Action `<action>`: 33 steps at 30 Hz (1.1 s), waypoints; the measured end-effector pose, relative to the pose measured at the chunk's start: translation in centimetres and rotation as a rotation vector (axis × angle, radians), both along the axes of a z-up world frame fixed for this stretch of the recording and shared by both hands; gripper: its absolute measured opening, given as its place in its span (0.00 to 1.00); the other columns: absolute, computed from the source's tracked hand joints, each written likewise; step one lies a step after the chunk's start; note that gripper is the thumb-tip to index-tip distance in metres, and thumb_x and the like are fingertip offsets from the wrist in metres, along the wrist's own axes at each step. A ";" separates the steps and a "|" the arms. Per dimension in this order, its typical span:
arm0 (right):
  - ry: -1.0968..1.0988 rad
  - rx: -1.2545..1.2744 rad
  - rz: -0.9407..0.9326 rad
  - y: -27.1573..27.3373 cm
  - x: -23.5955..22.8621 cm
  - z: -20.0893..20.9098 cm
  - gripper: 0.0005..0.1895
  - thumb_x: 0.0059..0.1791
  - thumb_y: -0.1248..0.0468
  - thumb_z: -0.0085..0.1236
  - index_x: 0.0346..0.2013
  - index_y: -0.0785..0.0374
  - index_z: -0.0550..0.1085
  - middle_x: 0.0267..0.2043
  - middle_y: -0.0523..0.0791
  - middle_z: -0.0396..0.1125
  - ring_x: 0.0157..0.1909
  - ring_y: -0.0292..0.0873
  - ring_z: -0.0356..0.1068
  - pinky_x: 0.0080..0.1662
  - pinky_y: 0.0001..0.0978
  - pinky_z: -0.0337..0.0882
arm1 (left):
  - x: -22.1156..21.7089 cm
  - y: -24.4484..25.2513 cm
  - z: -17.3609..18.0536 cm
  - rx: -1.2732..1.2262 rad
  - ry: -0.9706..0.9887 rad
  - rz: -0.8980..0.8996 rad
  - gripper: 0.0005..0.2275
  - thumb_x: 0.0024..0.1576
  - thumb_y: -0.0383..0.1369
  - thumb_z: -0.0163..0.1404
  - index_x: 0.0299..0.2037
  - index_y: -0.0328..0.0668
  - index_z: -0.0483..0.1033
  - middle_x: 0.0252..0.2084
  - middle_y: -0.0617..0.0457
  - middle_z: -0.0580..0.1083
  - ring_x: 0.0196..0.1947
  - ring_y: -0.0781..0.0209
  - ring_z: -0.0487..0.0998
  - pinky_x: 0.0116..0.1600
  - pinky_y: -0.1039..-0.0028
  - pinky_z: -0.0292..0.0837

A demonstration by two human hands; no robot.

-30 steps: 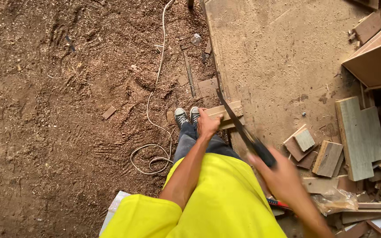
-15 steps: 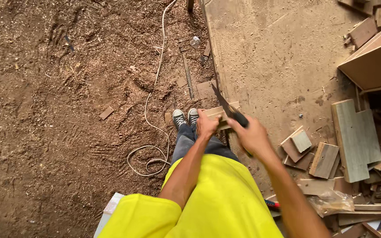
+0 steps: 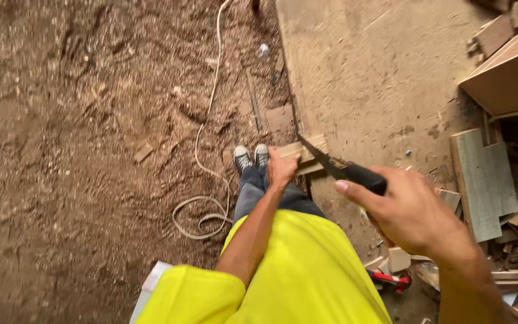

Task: The person assembles small wooden boxes by hammering nails into pre-drilled holes and sawing off excess wood. They handle multiple small wooden pieces, using a hammer and a hand saw to complete the assembly.

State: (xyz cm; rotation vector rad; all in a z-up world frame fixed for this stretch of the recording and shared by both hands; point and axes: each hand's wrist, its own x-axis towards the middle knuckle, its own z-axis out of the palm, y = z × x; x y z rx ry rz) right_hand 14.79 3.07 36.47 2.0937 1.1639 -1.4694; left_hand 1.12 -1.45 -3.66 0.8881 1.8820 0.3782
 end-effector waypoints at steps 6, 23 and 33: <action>-0.346 0.221 -0.023 0.1 0.0 2.8 0.25 0.54 0.50 0.55 0.61 0.57 0.63 0.30 0.53 0.75 0.27 0.47 0.77 0.28 0.39 0.74 | -0.7 -0.4 0.8 -0.092 0.017 -0.027 0.32 0.49 0.46 0.62 0.58 0.45 0.59 0.45 0.37 0.79 0.43 0.38 0.81 0.46 0.53 0.75; -0.111 0.572 0.309 0.8 -3.8 -13.6 0.16 0.58 0.60 0.44 0.57 0.65 0.60 0.29 0.57 0.71 0.25 0.57 0.73 0.25 0.48 0.71 | -0.5 -1.2 1.8 -0.092 0.010 0.047 0.30 0.48 0.43 0.63 0.56 0.49 0.60 0.45 0.40 0.78 0.45 0.36 0.80 0.48 0.50 0.73; -0.199 0.775 0.358 0.2 -1.8 -0.6 0.12 0.54 0.60 0.52 0.51 0.59 0.67 0.29 0.58 0.71 0.31 0.64 0.73 0.33 0.56 0.71 | -0.1 0.3 3.0 -0.128 -0.028 0.029 0.30 0.48 0.44 0.63 0.56 0.48 0.58 0.44 0.39 0.78 0.43 0.36 0.80 0.46 0.49 0.73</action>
